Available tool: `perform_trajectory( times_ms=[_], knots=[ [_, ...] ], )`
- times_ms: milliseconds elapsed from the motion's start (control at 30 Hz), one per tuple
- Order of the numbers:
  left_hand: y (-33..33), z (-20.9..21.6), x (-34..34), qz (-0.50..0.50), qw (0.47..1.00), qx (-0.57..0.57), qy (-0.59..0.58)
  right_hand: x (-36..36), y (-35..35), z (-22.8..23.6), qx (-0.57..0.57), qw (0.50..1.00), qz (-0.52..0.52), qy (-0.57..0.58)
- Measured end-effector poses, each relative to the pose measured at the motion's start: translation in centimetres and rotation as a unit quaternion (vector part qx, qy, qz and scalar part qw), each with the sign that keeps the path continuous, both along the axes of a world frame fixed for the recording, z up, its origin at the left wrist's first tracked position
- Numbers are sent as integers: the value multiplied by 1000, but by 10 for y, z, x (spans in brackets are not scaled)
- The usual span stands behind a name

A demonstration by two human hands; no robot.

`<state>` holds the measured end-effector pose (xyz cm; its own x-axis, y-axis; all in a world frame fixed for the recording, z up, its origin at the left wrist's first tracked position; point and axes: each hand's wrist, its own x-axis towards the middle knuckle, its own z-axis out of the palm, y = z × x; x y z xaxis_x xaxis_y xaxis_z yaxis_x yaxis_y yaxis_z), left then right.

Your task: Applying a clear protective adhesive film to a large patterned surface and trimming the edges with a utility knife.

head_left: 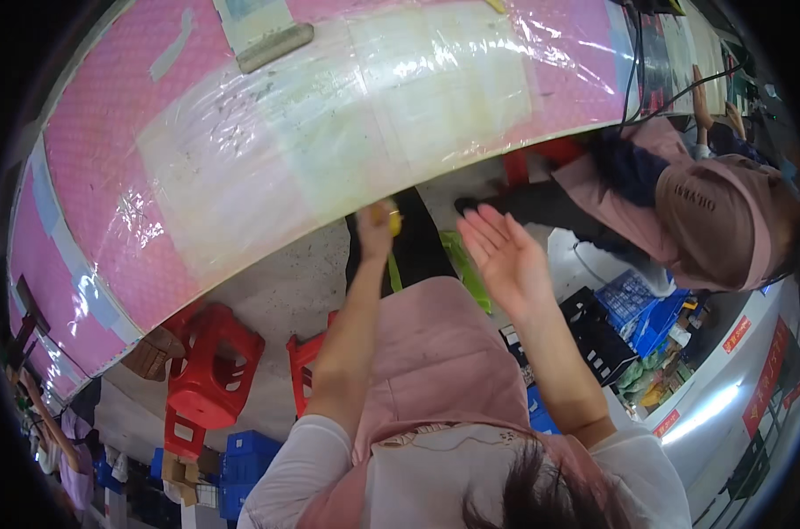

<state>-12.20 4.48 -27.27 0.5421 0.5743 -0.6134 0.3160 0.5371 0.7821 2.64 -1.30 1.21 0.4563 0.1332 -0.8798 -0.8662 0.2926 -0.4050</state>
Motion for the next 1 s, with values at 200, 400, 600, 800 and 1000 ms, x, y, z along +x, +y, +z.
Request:
perform_trajectory(
  times_ms=[200,400,600,800,1000],
  knots=[
    [51,10,-138,15,986,16,167,28,73,-18,179,971,-122,-96],
    [66,63,-185,18,972,-1,233,37,70,-75,229,953,-168,-105],
    [71,113,-168,-1,986,-79,148,41,53,-102,450,882,-107,-92],
    [83,216,-94,-230,969,-3,86,-11,4,-48,152,904,391,81],
    [140,320,-15,-220,974,-11,50,-2,74,33,-5,825,519,-223]
  ],
)
